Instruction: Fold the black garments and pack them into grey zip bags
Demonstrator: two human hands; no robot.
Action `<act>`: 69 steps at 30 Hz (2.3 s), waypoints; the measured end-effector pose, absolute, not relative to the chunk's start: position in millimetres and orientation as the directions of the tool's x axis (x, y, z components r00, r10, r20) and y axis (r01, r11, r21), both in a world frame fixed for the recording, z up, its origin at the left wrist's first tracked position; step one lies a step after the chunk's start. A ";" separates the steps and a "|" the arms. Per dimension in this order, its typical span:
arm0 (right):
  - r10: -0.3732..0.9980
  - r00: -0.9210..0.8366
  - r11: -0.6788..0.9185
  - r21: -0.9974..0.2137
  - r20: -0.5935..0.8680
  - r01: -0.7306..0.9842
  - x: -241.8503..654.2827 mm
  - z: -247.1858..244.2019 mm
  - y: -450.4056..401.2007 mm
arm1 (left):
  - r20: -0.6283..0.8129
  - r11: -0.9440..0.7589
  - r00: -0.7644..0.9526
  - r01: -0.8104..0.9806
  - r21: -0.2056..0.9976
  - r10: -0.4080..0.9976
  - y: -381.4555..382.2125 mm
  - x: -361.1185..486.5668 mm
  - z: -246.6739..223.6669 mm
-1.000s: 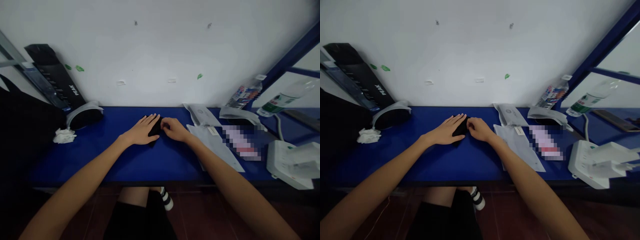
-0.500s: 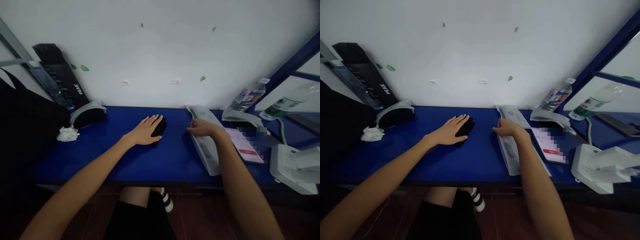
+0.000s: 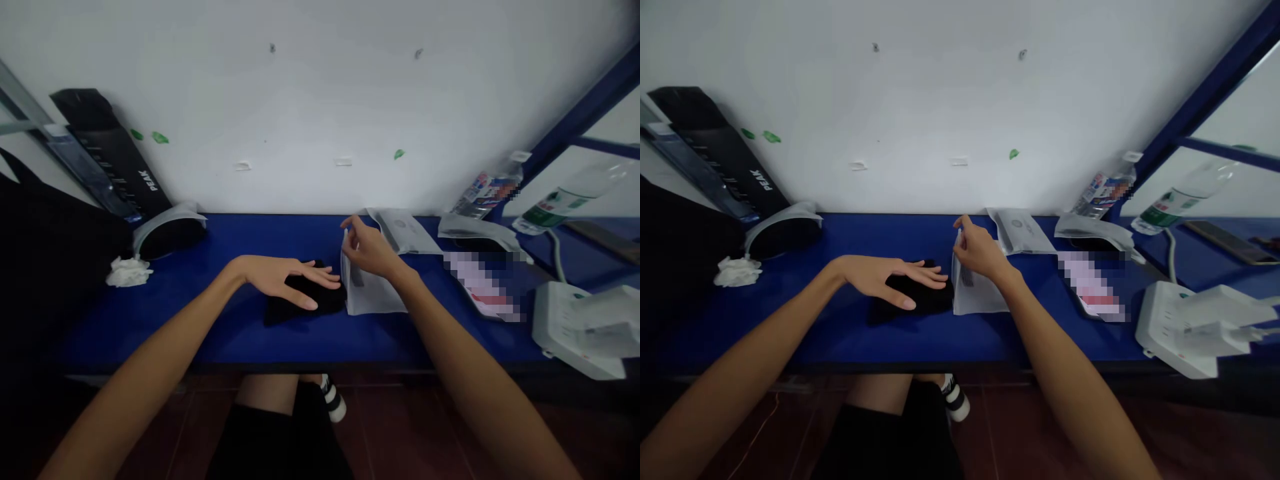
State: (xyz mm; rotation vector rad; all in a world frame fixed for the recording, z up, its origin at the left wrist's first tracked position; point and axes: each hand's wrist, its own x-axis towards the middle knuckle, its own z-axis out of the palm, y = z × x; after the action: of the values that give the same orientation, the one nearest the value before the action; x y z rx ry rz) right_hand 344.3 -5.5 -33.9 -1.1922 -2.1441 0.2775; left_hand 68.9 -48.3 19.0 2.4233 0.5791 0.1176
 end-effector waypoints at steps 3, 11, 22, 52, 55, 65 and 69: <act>0.794 -0.340 0.594 -0.525 0.503 0.609 331.1 -35.7 -10.1 | -0.030 -0.637 0.906 0.320 0.702 0.422 -51.7 73.9 21.4; 0.621 -0.331 0.780 -0.518 0.710 0.351 306.5 -36.6 -28.3 | 0.509 -0.664 0.431 0.410 0.625 0.745 -38.5 84.0 -9.4; 0.654 -0.261 0.753 -0.573 0.710 0.325 295.8 -50.8 -26.0 | 0.443 -0.695 0.543 0.630 0.347 0.713 -30.9 79.3 -23.9; 0.460 -0.839 0.887 -0.189 0.291 0.421 276.2 -24.0 -79.9 | 0.394 -0.218 0.059 0.902 0.372 0.917 -9.9 60.9 -45.2; 0.492 -0.826 0.869 -0.210 0.273 0.448 288.5 -21.4 -68.2 | 0.349 -0.229 0.091 0.896 0.381 0.933 -6.8 57.3 -50.3; 0.594 -0.791 0.800 -0.211 0.145 0.562 305.3 -19.2 -53.9 | 0.314 -0.249 0.131 0.892 0.376 0.940 -5.2 56.6 -54.7; 0.669 -0.702 0.742 -0.271 0.244 0.613 300.4 -20.7 -55.9 | 0.320 -0.234 0.112 0.897 0.375 0.941 -5.2 57.2 -54.1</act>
State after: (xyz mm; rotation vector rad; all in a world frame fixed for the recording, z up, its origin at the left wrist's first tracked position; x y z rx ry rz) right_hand 300.4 -55.9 -20.7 -0.9942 -2.6172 0.2419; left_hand 57.2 -5.2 -54.1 2.2757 1.8873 0.7674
